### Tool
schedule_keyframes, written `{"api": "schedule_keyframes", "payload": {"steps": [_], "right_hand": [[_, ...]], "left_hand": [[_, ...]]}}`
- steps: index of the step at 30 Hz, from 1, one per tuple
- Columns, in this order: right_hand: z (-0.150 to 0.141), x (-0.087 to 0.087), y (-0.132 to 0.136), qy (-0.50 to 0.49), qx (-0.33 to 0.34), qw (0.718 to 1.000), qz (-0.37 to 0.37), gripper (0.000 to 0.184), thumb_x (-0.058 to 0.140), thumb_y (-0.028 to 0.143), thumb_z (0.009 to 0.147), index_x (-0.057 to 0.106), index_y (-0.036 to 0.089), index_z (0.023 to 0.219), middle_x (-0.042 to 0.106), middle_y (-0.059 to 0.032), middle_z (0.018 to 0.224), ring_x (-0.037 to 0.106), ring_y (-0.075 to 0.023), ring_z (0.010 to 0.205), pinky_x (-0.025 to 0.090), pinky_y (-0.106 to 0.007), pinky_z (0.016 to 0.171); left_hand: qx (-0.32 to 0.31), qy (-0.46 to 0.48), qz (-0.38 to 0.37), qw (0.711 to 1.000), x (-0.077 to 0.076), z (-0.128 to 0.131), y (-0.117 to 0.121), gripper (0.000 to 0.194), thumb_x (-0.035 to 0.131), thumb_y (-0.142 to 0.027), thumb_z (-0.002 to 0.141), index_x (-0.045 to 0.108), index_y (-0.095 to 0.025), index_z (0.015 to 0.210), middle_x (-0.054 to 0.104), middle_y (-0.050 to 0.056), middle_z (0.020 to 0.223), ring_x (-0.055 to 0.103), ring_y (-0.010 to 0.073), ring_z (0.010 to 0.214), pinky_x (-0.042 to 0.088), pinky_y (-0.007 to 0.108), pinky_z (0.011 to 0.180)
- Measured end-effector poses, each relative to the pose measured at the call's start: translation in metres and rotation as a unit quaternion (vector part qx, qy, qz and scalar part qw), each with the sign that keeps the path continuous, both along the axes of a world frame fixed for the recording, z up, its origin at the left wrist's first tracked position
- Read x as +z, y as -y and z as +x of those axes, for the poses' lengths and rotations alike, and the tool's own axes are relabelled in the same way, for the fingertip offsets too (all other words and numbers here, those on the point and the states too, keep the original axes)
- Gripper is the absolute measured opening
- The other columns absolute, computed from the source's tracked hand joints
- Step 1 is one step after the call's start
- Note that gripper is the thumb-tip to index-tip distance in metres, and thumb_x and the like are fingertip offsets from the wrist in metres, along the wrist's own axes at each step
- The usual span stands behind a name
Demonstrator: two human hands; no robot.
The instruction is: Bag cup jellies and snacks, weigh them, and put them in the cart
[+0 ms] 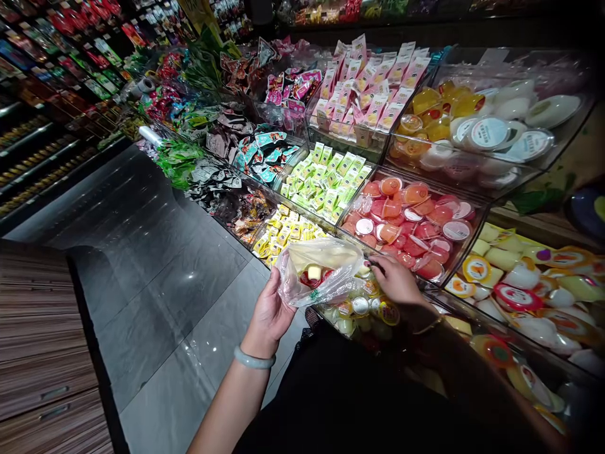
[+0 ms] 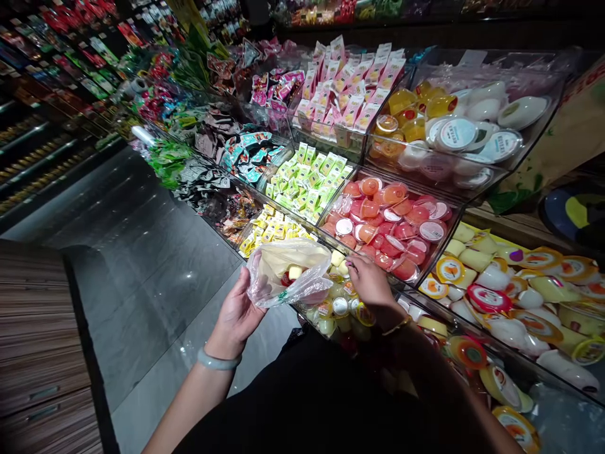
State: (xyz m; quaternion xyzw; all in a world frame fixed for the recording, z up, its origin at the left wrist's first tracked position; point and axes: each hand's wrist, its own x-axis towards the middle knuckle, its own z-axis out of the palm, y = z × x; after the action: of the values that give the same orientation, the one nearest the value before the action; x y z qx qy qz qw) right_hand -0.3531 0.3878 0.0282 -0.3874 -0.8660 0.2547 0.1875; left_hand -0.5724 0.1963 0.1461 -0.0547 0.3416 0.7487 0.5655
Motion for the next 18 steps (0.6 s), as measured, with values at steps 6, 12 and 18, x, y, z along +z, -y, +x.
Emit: {"api": "schedule_keyframes", "payload": {"steps": [6, 12, 18], "right_hand": [[-0.041, 0.010, 0.005, 0.182, 0.021, 0.983, 0.004, 0.032, 0.049, 0.018, 0.095, 0.066, 0.012, 0.122, 0.068, -0.0171, 0.122, 0.069, -0.0261, 0.100, 0.053, -0.033, 0.086], [-0.043, 0.027, 0.015, 0.237, 0.016, 0.971, 0.029, 0.029, 0.045, 0.012, 0.093, 0.069, 0.012, 0.109, 0.070, -0.0185, 0.109, 0.070, -0.0239, 0.085, 0.049, -0.029, 0.066], [-0.044, 0.014, 0.023, -0.019, 0.039, 0.999, -0.011, 0.020, 0.059, 0.034, 0.093, 0.075, 0.022, 0.094, 0.076, -0.0060, 0.081, 0.071, -0.0220, 0.072, 0.054, -0.031, 0.064]], "left_hand": [[-0.001, 0.008, 0.006, 1.000, -0.002, 0.002, -0.002, 0.041, 0.045, -0.034, 0.104, 0.052, -0.030, 0.144, 0.069, -0.002, 0.073, 0.060, 0.0100, 0.055, 0.054, 0.022, 0.063], [-0.022, -0.006, 0.004, 1.000, -0.002, 0.007, 0.000, 0.042, 0.042, -0.037, 0.104, 0.053, -0.025, 0.144, 0.070, 0.000, 0.073, 0.061, 0.0106, 0.053, 0.051, 0.020, 0.055], [-0.008, -0.006, -0.027, 1.000, -0.003, 0.010, -0.001, 0.042, 0.048, -0.034, 0.103, 0.055, -0.025, 0.143, 0.075, 0.005, 0.117, 0.074, 0.0174, 0.090, 0.058, 0.031, 0.087]]}}
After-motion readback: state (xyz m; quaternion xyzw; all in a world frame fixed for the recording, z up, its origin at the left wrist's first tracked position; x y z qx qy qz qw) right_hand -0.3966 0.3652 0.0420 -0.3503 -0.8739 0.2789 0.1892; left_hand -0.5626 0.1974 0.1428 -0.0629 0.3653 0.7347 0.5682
